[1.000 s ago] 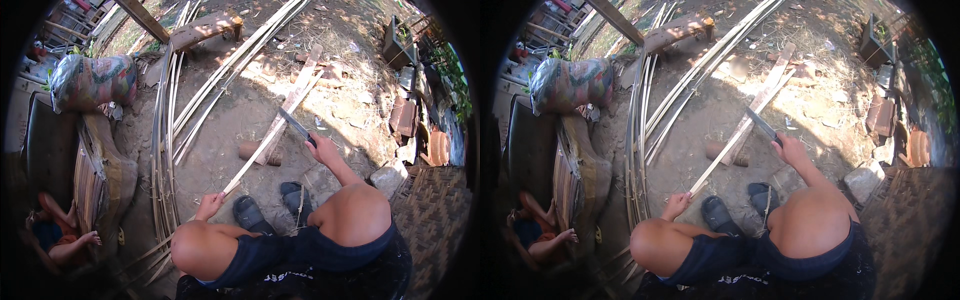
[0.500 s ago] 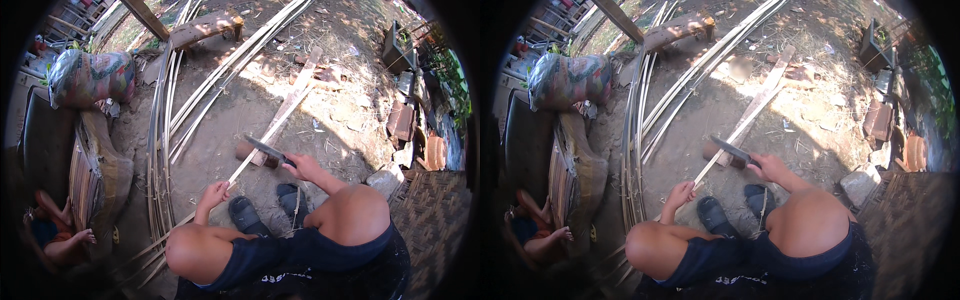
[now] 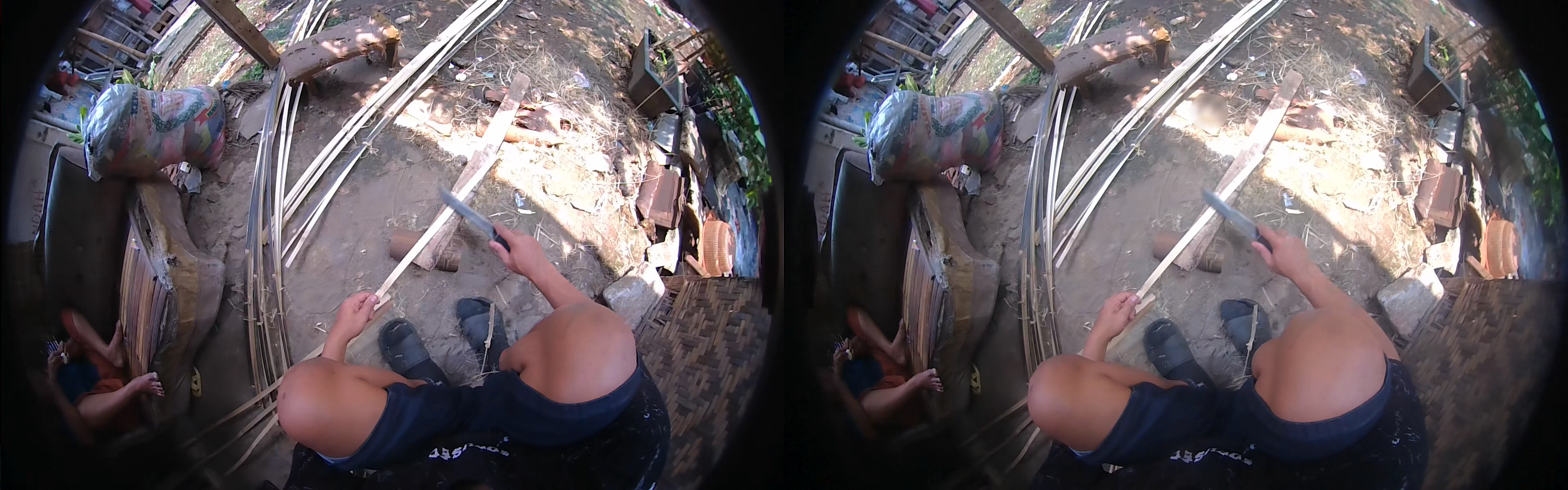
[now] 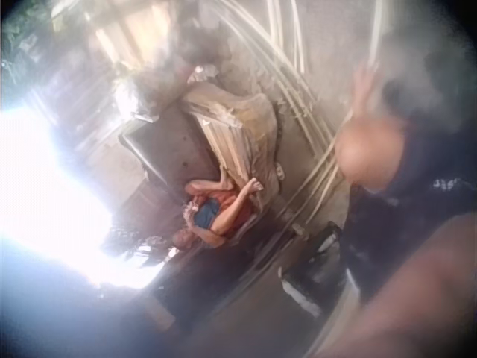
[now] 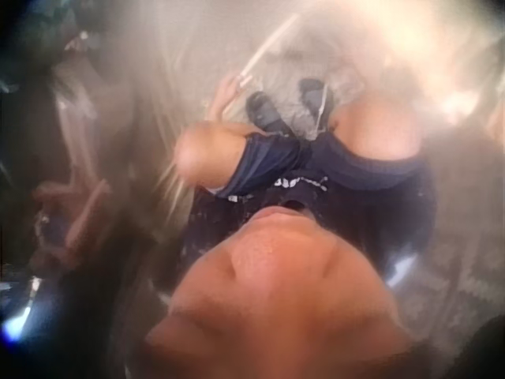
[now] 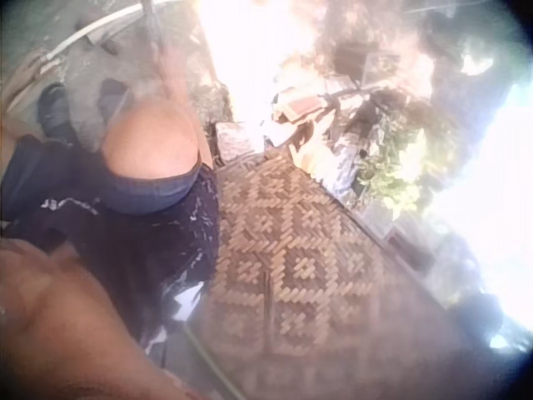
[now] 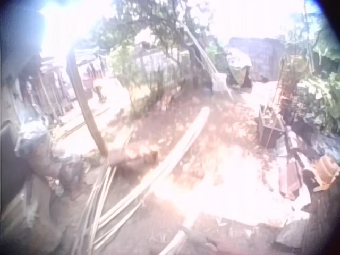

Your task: The person uses a machete to split long bamboo strips into thinner pieces. They repeatedly strike the bamboo against a wooden block to separate the layers and then place the finished strips on a pile.

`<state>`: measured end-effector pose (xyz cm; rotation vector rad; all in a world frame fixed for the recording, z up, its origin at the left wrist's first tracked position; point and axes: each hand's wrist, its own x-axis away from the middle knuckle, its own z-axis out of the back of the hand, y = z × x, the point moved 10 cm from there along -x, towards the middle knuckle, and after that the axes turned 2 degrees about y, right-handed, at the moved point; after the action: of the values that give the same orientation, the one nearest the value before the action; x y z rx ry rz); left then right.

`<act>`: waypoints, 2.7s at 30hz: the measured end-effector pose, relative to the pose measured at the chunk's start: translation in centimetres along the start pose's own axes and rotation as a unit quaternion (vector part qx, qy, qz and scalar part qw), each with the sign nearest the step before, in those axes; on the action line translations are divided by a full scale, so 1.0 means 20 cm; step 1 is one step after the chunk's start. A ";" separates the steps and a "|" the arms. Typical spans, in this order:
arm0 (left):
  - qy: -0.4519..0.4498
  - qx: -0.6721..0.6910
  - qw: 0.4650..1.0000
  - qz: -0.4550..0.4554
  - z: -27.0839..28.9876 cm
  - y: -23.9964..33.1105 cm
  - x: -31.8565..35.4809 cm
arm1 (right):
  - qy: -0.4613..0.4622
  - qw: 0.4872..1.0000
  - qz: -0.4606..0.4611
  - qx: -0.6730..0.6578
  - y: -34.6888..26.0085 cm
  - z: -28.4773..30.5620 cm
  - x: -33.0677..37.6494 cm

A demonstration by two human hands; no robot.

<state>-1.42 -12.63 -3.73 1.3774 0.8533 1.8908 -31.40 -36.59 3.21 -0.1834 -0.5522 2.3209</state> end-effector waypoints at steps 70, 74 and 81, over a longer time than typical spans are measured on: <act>0.063 -0.141 0.988 -0.004 0.07 0.00 0.15 | -0.150 0.983 0.099 -0.046 -0.36 -0.13 0.14; 0.075 -0.165 0.983 -0.015 0.08 0.06 0.27 | 0.006 0.995 -0.085 -0.052 0.25 0.00 -0.02; 0.098 -0.237 0.967 -0.006 0.12 -0.03 0.40 | 0.037 0.981 -0.185 -0.047 0.43 0.12 -0.05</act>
<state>-0.98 -5.57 0.67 0.9036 0.4480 2.0725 -36.77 -43.57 1.64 -0.1933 -0.6042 1.9218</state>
